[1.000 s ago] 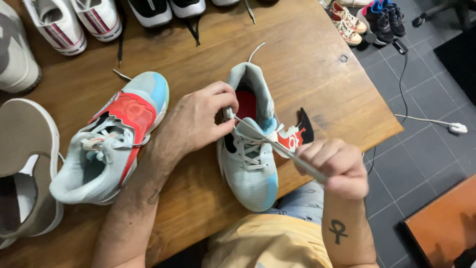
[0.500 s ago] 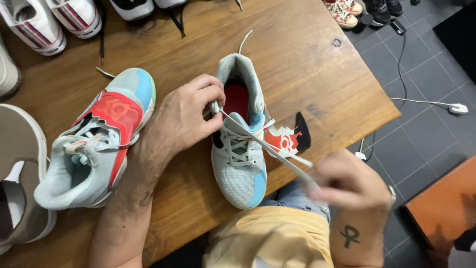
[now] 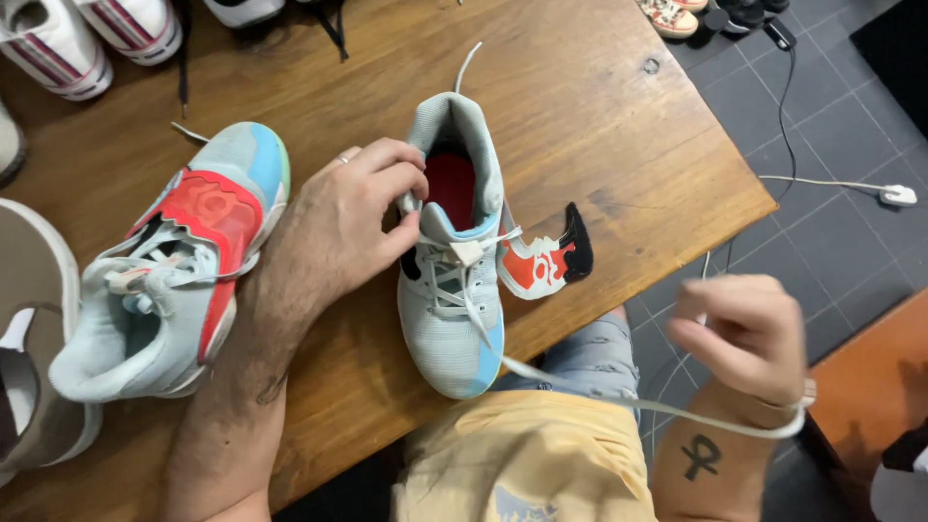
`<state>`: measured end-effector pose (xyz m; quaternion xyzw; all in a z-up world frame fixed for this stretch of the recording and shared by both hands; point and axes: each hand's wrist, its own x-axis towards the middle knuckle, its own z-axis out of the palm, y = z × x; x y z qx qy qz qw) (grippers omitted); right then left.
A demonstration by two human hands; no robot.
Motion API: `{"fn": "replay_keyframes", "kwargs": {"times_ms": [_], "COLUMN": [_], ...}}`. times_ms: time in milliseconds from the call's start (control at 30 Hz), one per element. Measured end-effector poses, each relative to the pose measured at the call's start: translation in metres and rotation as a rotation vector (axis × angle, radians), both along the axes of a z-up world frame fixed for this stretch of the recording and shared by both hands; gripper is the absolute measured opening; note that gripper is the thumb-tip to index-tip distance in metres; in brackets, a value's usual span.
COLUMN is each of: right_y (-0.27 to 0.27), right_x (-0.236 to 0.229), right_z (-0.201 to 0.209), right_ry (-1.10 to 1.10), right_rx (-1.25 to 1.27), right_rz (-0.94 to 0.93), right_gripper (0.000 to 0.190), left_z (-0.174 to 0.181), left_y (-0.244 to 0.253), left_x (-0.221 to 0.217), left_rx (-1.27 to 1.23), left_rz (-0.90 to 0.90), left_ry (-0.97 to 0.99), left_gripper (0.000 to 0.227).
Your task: The person removes the shoelaces from a pair of light blue and red high-top sneakers. They pull the laces out of the eyelets one by one, starting from the top and working downwards, and place the removed laces on the wooden table.
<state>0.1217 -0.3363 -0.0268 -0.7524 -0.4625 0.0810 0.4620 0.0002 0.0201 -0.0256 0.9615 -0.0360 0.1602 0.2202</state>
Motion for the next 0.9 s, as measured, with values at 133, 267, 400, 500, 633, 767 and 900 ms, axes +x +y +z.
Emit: {"fn": "replay_keyframes", "kwargs": {"times_ms": [133, 267, 400, 500, 633, 767, 900], "right_y": [0.048, 0.081, 0.106, 0.119, 0.125, 0.126, 0.123], "right_x": [-0.005, -0.009, -0.01, -0.002, 0.005, 0.011, 0.014], "right_z": [-0.009, -0.021, -0.03, -0.032, -0.031, -0.03, -0.031], "right_ry": [-0.11, -0.178, -0.238, -0.236, -0.349, -0.397, -0.397], "right_rx": [-0.051, 0.072, 0.046, 0.06, 0.034, 0.012, 0.025], "right_rz": [-0.056, -0.038, 0.039, 0.11, 0.116, 0.14, 0.143], "right_gripper": [0.018, 0.01, 0.031, 0.036, 0.035, 0.032, 0.038], "left_z": [0.009, 0.016, 0.005, 0.009, 0.024, 0.052, 0.078], "left_y": [-0.024, -0.038, -0.042, -0.039, -0.027, -0.016, 0.012], "left_x": [-0.006, -0.016, -0.015, -0.012, -0.013, -0.024, -0.059], "left_rx": [0.039, 0.192, 0.354, 0.165, -0.051, -0.336, -0.369], "left_rz": [0.046, 0.035, -0.025, -0.093, -0.192, -0.348, -0.334], "left_ry": [0.081, 0.047, 0.017, 0.1, 0.181, 0.207, 0.267], "left_gripper": [0.024, 0.022, 0.012, 0.011, 0.008, 0.035, 0.033]}}
